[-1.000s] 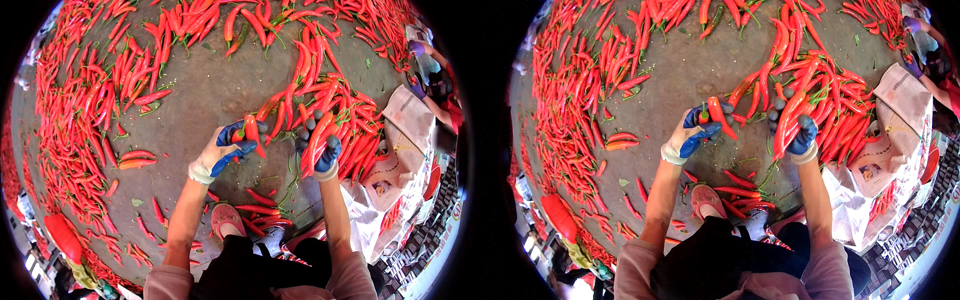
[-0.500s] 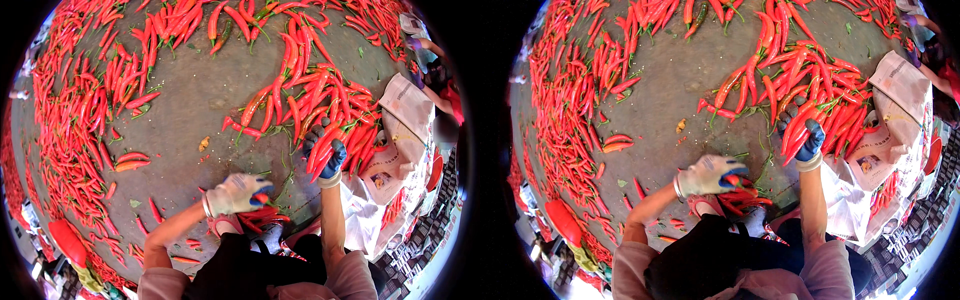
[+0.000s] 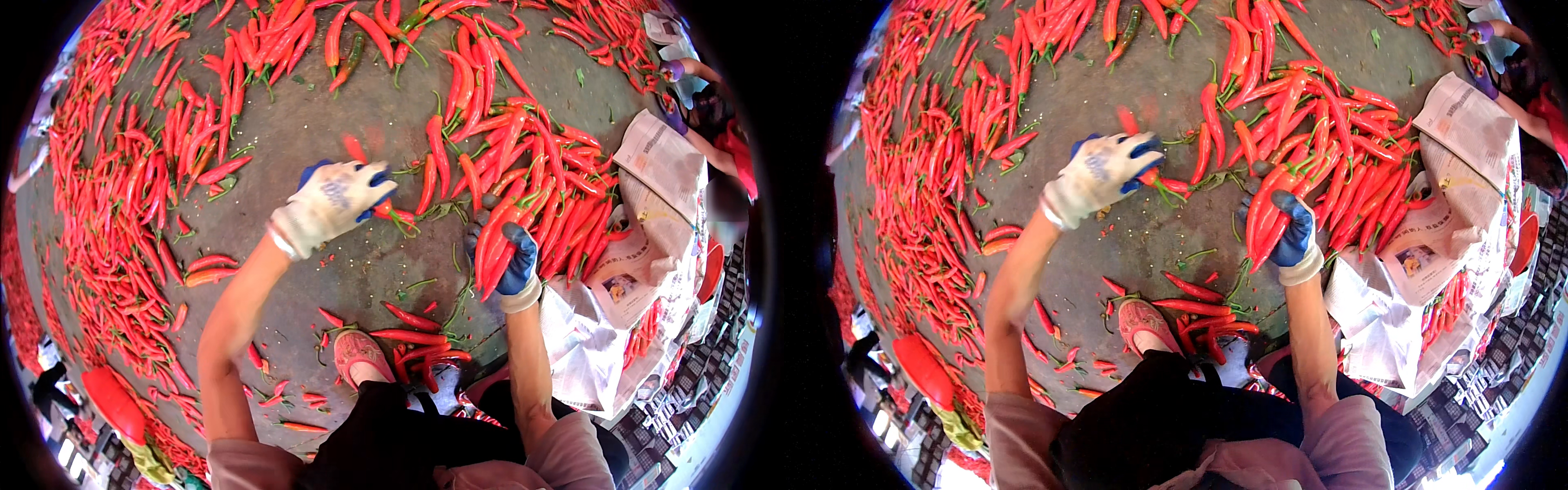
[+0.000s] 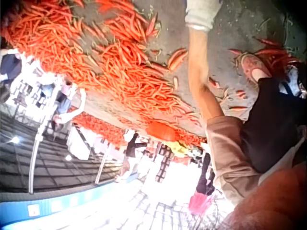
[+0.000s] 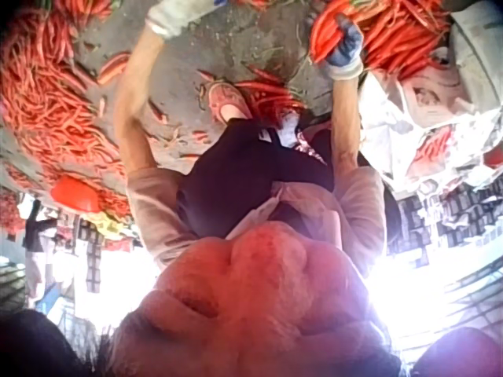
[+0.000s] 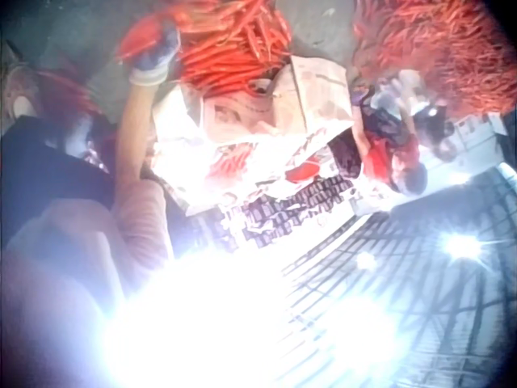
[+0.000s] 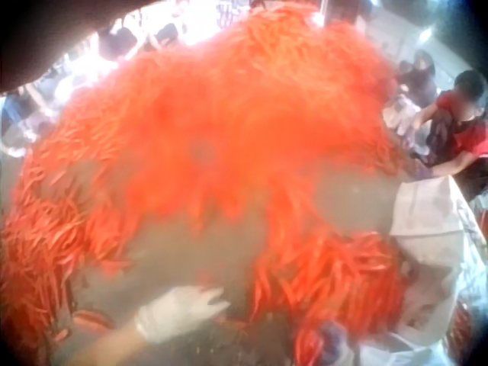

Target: The person sorts red chili peppers on the floor, picking them up and placing them into a white sack. The person wears gloves and works alongside others in a large pile of peppers.

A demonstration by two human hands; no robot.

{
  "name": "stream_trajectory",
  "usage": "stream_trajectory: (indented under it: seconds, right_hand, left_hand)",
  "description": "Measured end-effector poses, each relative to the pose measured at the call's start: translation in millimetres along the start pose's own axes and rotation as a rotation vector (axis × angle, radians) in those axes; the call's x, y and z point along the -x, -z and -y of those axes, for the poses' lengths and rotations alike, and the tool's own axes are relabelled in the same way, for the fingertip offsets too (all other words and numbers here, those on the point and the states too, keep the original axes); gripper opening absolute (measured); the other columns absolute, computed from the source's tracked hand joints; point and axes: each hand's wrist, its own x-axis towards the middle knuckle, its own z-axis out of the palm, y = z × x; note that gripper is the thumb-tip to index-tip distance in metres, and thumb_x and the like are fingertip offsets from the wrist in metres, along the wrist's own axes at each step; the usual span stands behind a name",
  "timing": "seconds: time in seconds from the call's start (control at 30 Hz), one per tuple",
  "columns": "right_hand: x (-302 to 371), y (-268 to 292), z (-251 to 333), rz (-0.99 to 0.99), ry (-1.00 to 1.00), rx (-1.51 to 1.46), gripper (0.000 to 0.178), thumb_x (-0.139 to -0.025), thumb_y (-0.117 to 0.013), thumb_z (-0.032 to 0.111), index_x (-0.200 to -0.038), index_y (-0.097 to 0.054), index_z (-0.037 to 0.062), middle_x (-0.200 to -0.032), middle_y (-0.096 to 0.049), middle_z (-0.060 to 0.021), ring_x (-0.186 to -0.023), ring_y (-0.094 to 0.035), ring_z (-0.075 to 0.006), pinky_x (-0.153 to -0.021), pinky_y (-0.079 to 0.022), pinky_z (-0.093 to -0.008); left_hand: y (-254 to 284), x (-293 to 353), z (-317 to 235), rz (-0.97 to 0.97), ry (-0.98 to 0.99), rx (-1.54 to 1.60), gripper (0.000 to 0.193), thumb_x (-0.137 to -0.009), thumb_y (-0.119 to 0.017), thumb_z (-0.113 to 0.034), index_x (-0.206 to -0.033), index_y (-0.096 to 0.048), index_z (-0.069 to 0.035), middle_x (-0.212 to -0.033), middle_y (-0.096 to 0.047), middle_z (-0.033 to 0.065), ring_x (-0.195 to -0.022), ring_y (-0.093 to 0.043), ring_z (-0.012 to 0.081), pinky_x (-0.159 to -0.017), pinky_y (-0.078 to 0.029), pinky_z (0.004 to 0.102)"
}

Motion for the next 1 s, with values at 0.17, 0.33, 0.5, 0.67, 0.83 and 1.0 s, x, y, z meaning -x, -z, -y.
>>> stream_trajectory:
  seconds: [0.17, 0.33, 0.5, 0.67, 0.83, 1.0]
  right_hand:
    - [-18.1, -13.3, -4.6, -0.165, -0.091, 0.376, 0.037, -0.08, -0.063, 0.004, -0.116, -0.055, -0.0006, -0.097, -0.065, -0.008, -0.088, -0.066, -0.0208, -0.082, -0.054, -0.0352]
    - [-49.8, -25.8, -21.3, -0.143, -0.092, 1.248, 0.036, -0.079, -0.063, -0.002, -0.114, -0.055, 0.0014, -0.093, -0.063, -0.0027, -0.082, -0.062, -0.0116, -0.077, -0.05, -0.0257]
    - [-25.5, -27.7, -21.5, -0.168, -0.089, 0.68, 0.032, -0.08, -0.063, 0.001, -0.111, -0.055, -0.0006, -0.093, -0.062, -0.0027, -0.082, -0.06, -0.0115, -0.075, -0.049, -0.026]
    - [-11.6, -0.2, -19.1, -0.083, -0.184, 0.778, 0.029, -0.083, -0.064, 0.001, -0.111, -0.055, -0.0004, -0.094, -0.061, -0.0013, -0.085, -0.057, -0.0078, -0.077, -0.046, -0.0237]
    - [3.5, 8.1, -19.3, -0.125, -0.213, 0.771, 0.031, -0.084, -0.062, 0.003, -0.114, -0.055, -0.0022, -0.096, -0.063, -0.0039, -0.088, -0.061, -0.0118, -0.082, -0.048, -0.0265]
    - [-2.0, 3.6, -7.1, -0.108, 0.019, 0.624, 0.027, -0.085, -0.059, 0.01, -0.109, -0.059, -0.0027, -0.096, -0.065, -0.0086, -0.092, -0.064, -0.0186, -0.085, -0.05, -0.0304]
  left_hand:
    - [4.0, 27.9, -19.8, -0.178, 0.493, 0.8, 0.04, -0.072, -0.074, -0.013, -0.11, -0.061, -0.007, -0.1, -0.067, 0.0064, -0.085, -0.063, 0.0172, -0.072, -0.051, 0.0301]
    - [-4.9, 22.2, -34.2, -0.365, 0.797, 1.504, 0.032, -0.086, -0.067, -0.013, -0.114, -0.06, -0.001, -0.088, -0.068, 0.0031, -0.077, -0.059, 0.0064, -0.068, -0.049, 0.0227]
    - [-32.4, 32.8, -32.9, -0.18, 0.876, 0.823, 0.045, -0.074, -0.074, -0.02, -0.114, -0.061, -0.004, -0.092, -0.068, 0.0162, -0.085, -0.067, 0.0276, -0.077, -0.051, 0.034]
    - [-34.7, 39.2, -69.3, 0.025, 0.786, 0.43, 0.057, -0.07, -0.076, -0.032, -0.119, -0.055, -0.01, -0.09, -0.065, 0.0177, -0.086, -0.063, 0.0353, -0.075, -0.051, 0.0429]
    - [-26.2, 60.9, -100.6, 0.597, 0.406, 0.678, 0.054, -0.073, -0.073, -0.031, -0.12, -0.055, -0.009, -0.094, -0.065, 0.0172, -0.087, -0.064, 0.0326, -0.075, -0.051, 0.0408]
    - [-12.7, 74.1, -86.6, 0.237, 0.804, 1.857, 0.046, -0.079, -0.072, -0.025, -0.116, -0.059, -0.002, -0.096, -0.067, 0.0098, -0.081, -0.064, 0.0177, -0.071, -0.051, 0.0307]
